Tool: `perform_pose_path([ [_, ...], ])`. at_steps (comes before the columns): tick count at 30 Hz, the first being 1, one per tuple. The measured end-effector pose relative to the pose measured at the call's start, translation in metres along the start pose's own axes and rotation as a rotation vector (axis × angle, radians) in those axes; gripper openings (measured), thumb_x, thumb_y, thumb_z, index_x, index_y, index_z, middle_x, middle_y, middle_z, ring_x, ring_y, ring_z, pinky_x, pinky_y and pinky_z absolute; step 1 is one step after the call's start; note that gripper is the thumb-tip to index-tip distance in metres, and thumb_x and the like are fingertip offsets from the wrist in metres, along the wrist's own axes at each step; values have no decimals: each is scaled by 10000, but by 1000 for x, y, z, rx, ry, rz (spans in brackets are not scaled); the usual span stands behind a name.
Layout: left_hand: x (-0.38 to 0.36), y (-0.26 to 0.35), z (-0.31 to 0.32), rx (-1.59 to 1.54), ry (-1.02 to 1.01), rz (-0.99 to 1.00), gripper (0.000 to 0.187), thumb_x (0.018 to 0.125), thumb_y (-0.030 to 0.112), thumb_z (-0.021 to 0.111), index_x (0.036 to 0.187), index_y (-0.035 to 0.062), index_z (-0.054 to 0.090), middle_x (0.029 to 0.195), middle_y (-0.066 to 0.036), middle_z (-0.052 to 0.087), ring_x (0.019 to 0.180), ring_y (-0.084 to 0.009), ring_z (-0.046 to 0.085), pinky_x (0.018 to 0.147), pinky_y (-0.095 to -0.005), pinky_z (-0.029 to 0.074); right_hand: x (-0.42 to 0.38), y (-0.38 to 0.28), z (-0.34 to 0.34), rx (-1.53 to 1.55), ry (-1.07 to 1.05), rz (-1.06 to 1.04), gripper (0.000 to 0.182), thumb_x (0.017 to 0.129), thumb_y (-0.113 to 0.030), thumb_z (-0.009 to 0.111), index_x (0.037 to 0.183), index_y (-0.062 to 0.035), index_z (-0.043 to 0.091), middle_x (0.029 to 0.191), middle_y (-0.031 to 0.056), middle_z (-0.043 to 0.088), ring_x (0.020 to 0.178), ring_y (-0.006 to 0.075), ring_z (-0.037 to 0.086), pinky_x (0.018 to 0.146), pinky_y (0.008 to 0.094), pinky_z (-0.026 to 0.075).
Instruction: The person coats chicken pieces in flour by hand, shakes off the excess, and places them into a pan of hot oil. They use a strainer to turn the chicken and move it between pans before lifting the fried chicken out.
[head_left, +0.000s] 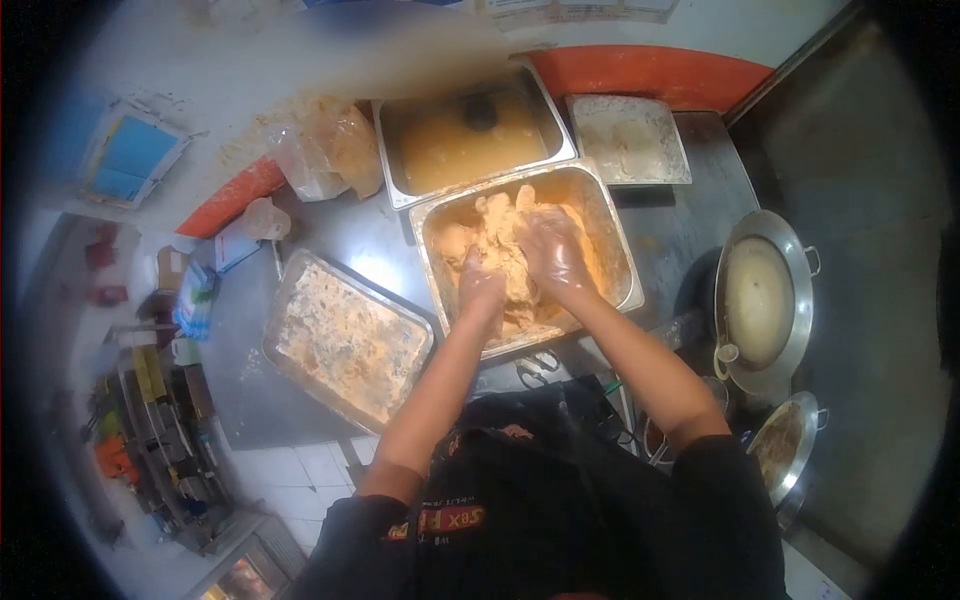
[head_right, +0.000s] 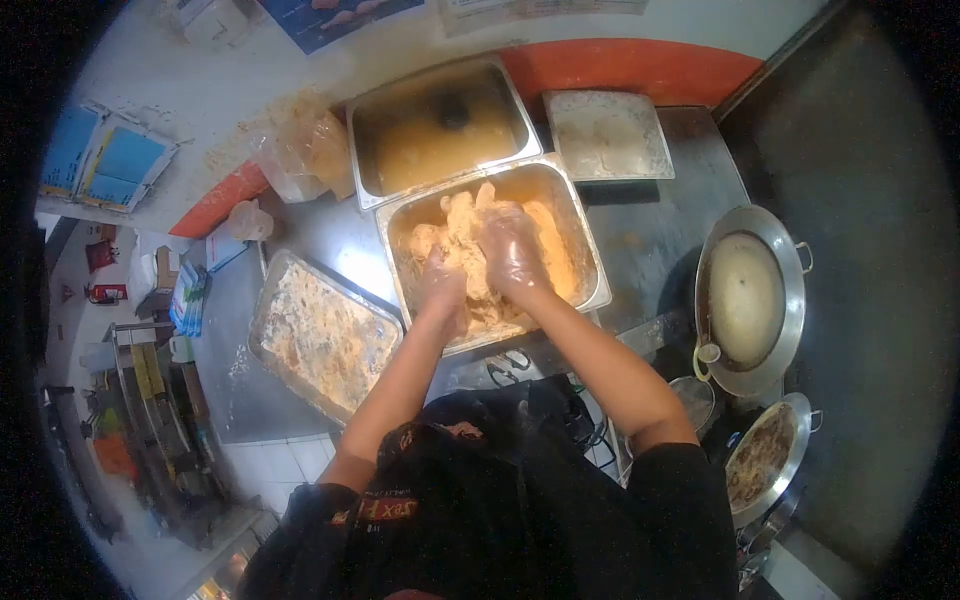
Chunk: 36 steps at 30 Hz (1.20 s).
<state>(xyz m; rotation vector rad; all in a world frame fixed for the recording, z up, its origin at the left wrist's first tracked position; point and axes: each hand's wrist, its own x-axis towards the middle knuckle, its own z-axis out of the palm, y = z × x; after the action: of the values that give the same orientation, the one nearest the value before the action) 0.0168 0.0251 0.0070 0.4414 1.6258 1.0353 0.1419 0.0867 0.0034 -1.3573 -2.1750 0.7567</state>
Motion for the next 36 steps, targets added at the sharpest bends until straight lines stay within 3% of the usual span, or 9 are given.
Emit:
perform_pose_path([
  [1,10,-9,-5,212,24,86,668,758,43,467,1387,28,244,1188,-159,495,1026,-237,512,861,-323,438,-2,0,2,784,94,98,239,831,-96,555,1035,29,555,993,232,575,1021,352,531,899,395,406],
  [6,1,-22,-19,-152,-55,-173,522,815,79,453,1328,62,358,1180,-160,502,917,-258,555,687,-377,502,-6,16,-54,192,-63,243,385,880,-267,513,1178,-24,528,1202,195,522,1106,327,502,970,390,370],
  [10,10,-28,-1,-409,-178,-294,442,893,223,477,1274,10,405,1286,-179,433,1108,-262,462,907,-372,387,8,99,35,-151,-327,141,562,897,-454,372,1267,-45,481,1254,183,513,1154,318,486,981,387,359],
  [15,14,-19,27,-447,-96,-196,437,925,227,468,1291,9,371,1321,-135,384,1225,-208,348,1026,-333,270,7,28,29,-86,-359,235,453,911,-363,331,1132,-33,549,1176,200,546,1072,360,517,900,415,403],
  [21,14,-31,6,-218,-75,81,390,886,168,494,1222,-29,472,1201,-177,513,1066,-236,489,890,-325,392,-34,6,35,-92,206,93,255,842,-109,451,1031,17,566,1080,252,554,1030,385,521,904,457,392],
  [26,-8,-20,-28,-49,-18,105,372,738,45,558,1101,-21,509,890,-84,553,780,-148,503,651,-292,434,-27,-15,-40,356,22,346,320,836,-206,490,1049,17,574,1098,251,548,1114,373,466,995,436,327],
  [29,11,-52,-29,-264,-118,-47,300,749,49,546,1043,1,510,846,-59,526,732,-129,498,626,-269,431,12,75,19,-364,302,-51,294,818,-214,503,961,22,603,962,238,593,958,343,553,884,415,414],
  [35,59,-40,10,-434,128,20,274,774,120,540,1018,-1,508,880,-79,542,770,-149,534,672,-308,464,75,75,63,-249,-107,20,296,810,-227,429,830,11,603,838,198,599,839,309,580,725,377,440],
  [36,65,-43,9,-434,130,17,274,774,120,540,1018,-1,508,880,-79,542,770,-149,534,672,-308,464,72,48,47,83,-236,320,305,811,-243,430,806,15,593,824,197,595,830,307,577,737,390,432],
])
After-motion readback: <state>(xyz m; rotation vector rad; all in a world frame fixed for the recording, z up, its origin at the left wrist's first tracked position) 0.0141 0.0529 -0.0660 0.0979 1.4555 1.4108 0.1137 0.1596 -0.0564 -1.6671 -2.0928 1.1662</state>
